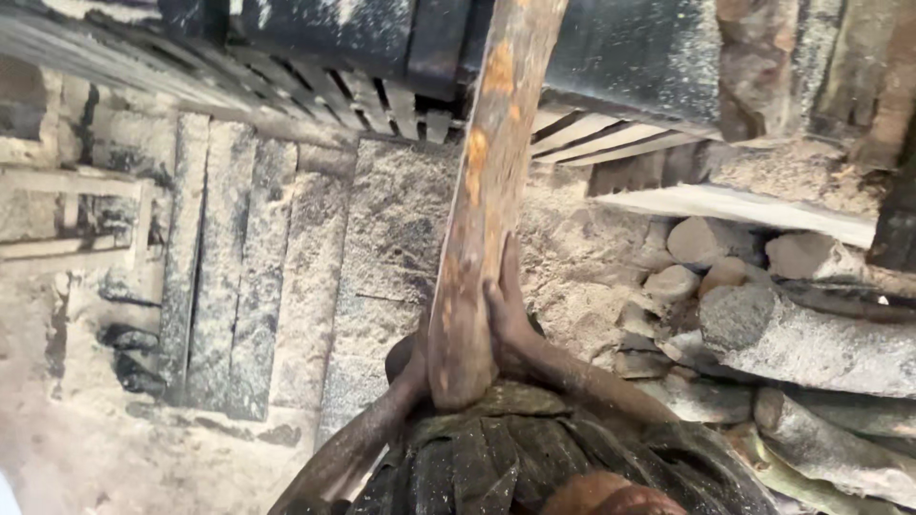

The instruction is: The person saws logs using a table saw, feeding the wood into the rotating blade and setting aside the cut pieces.

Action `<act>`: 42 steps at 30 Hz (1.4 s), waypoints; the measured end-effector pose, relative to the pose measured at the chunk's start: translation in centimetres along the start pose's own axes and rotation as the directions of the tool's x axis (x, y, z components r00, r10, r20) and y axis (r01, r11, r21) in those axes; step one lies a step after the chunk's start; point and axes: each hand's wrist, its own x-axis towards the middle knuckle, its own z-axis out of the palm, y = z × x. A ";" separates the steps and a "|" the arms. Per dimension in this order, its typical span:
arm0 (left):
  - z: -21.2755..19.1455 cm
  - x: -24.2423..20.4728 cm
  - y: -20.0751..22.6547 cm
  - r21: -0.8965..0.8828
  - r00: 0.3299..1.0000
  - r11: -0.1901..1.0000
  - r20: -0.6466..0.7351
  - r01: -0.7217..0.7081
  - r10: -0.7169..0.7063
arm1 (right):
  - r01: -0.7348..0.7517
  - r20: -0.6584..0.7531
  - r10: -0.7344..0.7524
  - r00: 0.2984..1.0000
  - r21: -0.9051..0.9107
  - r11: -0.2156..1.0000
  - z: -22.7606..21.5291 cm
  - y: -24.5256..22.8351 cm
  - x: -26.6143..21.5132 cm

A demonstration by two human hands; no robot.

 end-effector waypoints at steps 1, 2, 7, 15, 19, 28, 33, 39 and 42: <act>-1.1 -0.6 -0.8 -0.012 1.000 1.000 -0.004 0.021 -0.021 | -0.143 0.092 0.126 0.988 0.199 0.970 0.8 -1.4 -1.1; -2.0 -1.0 -1.2 -0.020 0.999 0.999 -0.001 0.036 -0.036 | -0.151 0.096 0.134 0.986 0.198 0.968 1.6 -2.4 -1.5; -3.6 2.4 1.4 -0.023 0.997 1.000 0.072 0.016 -0.014 | 0.041 0.045 -0.040 0.998 -0.024 0.999 2.5 -1.3 0.9; -1.7 8.1 2.5 -0.242 0.989 0.964 0.117 0.114 -0.088 | 0.043 0.033 -0.044 0.998 0.040 0.998 -1.1 3.5 8.3; -1.4 9.8 3.7 -0.653 0.737 0.661 0.639 0.370 0.219 | -0.148 -0.018 0.150 0.989 0.072 0.986 -2.8 4.7 9.9; 1.5 10.7 7.4 -0.028 0.979 0.983 0.085 -0.181 0.183 | -0.554 0.189 0.574 0.797 0.608 0.569 -5.4 10.8 9.6; 3.5 13.2 10.9 -0.082 0.984 0.990 0.125 -0.116 0.126 | -0.393 0.102 0.389 0.915 0.435 0.810 -7.8 12.1 13.8; 6.0 17.4 15.3 -0.210 0.987 0.977 0.161 0.040 -0.005 | -0.453 0.143 0.459 0.877 0.567 0.688 -8.0 7.6 19.6; 7.2 18.1 17.5 -0.108 0.992 0.993 0.116 -0.036 0.049 | -0.375 0.088 0.388 0.917 0.520 0.767 -7.1 2.4 21.3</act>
